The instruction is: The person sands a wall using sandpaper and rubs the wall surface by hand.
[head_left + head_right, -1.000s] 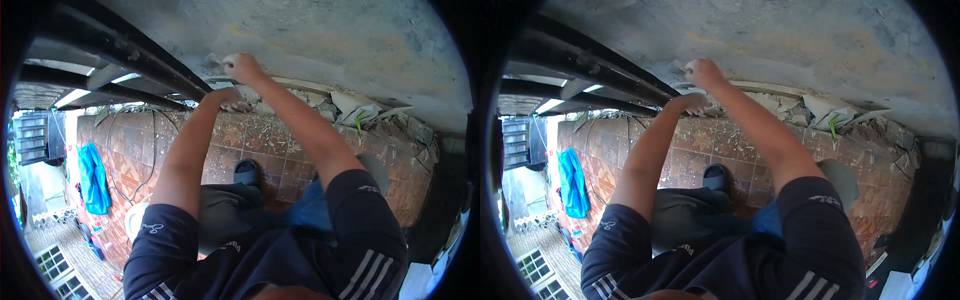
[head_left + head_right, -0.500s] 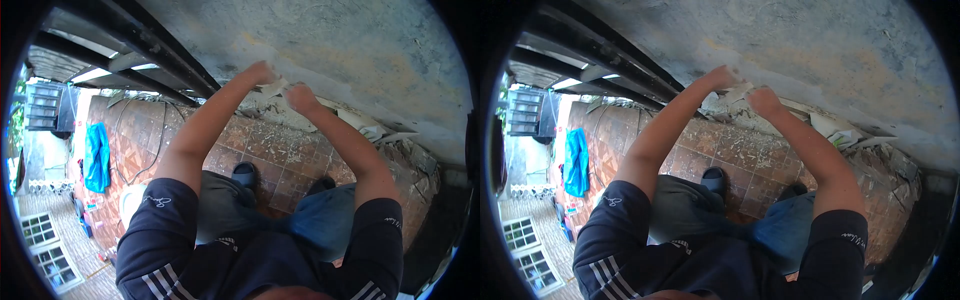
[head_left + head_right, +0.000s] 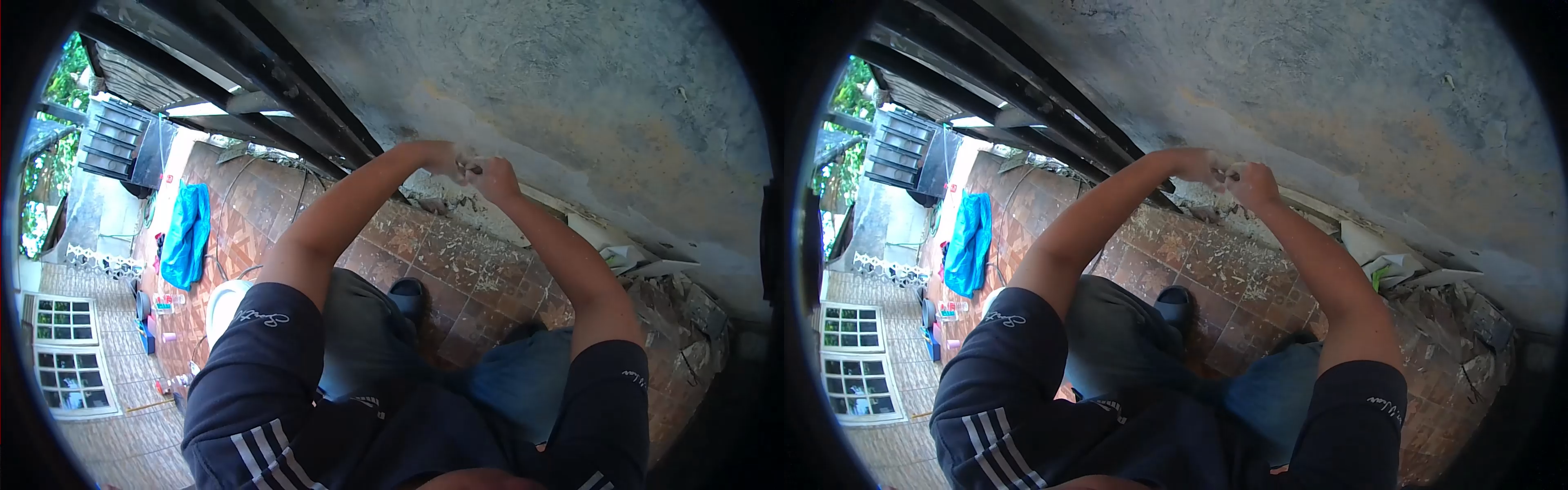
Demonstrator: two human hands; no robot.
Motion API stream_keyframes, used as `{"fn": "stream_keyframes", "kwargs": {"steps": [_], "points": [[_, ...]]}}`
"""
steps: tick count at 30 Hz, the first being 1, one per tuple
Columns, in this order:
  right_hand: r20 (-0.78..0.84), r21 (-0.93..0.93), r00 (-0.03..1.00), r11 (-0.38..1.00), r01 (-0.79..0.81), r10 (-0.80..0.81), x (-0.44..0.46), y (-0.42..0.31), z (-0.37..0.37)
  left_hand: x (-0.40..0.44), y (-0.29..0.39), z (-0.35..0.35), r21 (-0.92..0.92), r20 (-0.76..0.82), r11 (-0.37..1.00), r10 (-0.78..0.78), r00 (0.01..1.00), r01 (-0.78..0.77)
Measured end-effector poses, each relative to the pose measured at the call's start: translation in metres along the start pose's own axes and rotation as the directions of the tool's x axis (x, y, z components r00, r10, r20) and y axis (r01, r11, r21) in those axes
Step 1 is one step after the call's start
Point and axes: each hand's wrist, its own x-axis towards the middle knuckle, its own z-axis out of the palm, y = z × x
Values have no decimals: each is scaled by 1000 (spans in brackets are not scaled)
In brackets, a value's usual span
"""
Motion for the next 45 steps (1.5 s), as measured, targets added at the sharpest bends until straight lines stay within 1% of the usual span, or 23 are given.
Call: {"fn": "stream_keyframes", "kwargs": {"steps": [1,3,5,6,8,10,11,13,14,16,19,22,24,26,28,31,34,35,38,39,42,44,45], "points": [[2,20,1000,1000,16,-16,-2,3,-2,0,3,2,65,-23,998,26,999,-24],[7,62,998,997,55,-56,-5,9,-3,-17,40,0,331,-113,938,-70,991,104],[-16,32,1000,999,-17,18,-7,19,-4,-27,27,3,378,-289,913,-37,957,150],[-29,18,998,998,-54,55,-8,29,-5,-34,22,-2,302,-371,926,-107,923,228],[211,-113,975,993,-39,62,-10,61,-12,-47,11,-21,17,-490,920,-335,805,393],[530,-250,838,968,12,127,-7,97,-18,-49,-33,-33,-216,-725,882,-432,537,418],[611,-323,763,947,-3,210,-7,110,-18,-51,-32,-43,-495,-718,833,-553,423,247],[647,-471,656,880,-55,387,-13,134,-14,-55,-23,-59,-832,-554,512,-788,270,-214],[607,-545,632,831,-111,482,-19,144,-11,-51,-24,-66,-809,-575,524,-799,175,-265],[566,-556,676,824,-108,471,-29,158,-7,-41,-33,-84,-751,-588,555,-809,-20,-358],[572,-543,711,838,-46,409,-28,192,23,-25,-51,-111,-635,-614,518,-789,-32,-573],[572,-502,717,861,-79,399,-27,169,12,0,-42,-136,-404,-668,706,-662,-339,-582],[570,-471,711,873,-128,412,-27,154,7,14,-42,-141,-378,-685,673,-666,-297,-636],[593,-436,690,886,-159,416,-30,151,16,26,-36,-127,-349,-733,831,-530,-428,-433],[648,-453,654,888,-83,391,-36,149,18,39,-6,-93,-277,-800,954,-162,-577,117],[693,-473,592,879,-56,411,-48,152,26,36,-12,-56,-405,-900,876,-330,-286,263],[686,-506,581,861,-51,438,-52,156,32,33,-23,-84,-547,-740,793,-608,-288,-268],[677,-520,584,853,-51,448,-51,160,31,16,27,-103,-679,-554,636,-772,-313,-367],[682,-480,603,876,-58,414,-44,162,24,11,7,-104,-413,-817,848,-506,-276,-332],[673,-434,614,892,-122,412,-44,156,16,31,-36,-94,-205,-870,978,-202,-451,-43],[625,-385,665,902,-195,410,-48,163,7,41,-3,-65,-347,-873,922,-252,-418,169],[564,-465,719,876,-129,405,-53,185,19,39,7,-64,-427,-854,896,-355,-380,123],[581,-476,688,867,-147,436,-55,187,17,37,9,-61,-470,-839,877,-407,-361,103]]}}
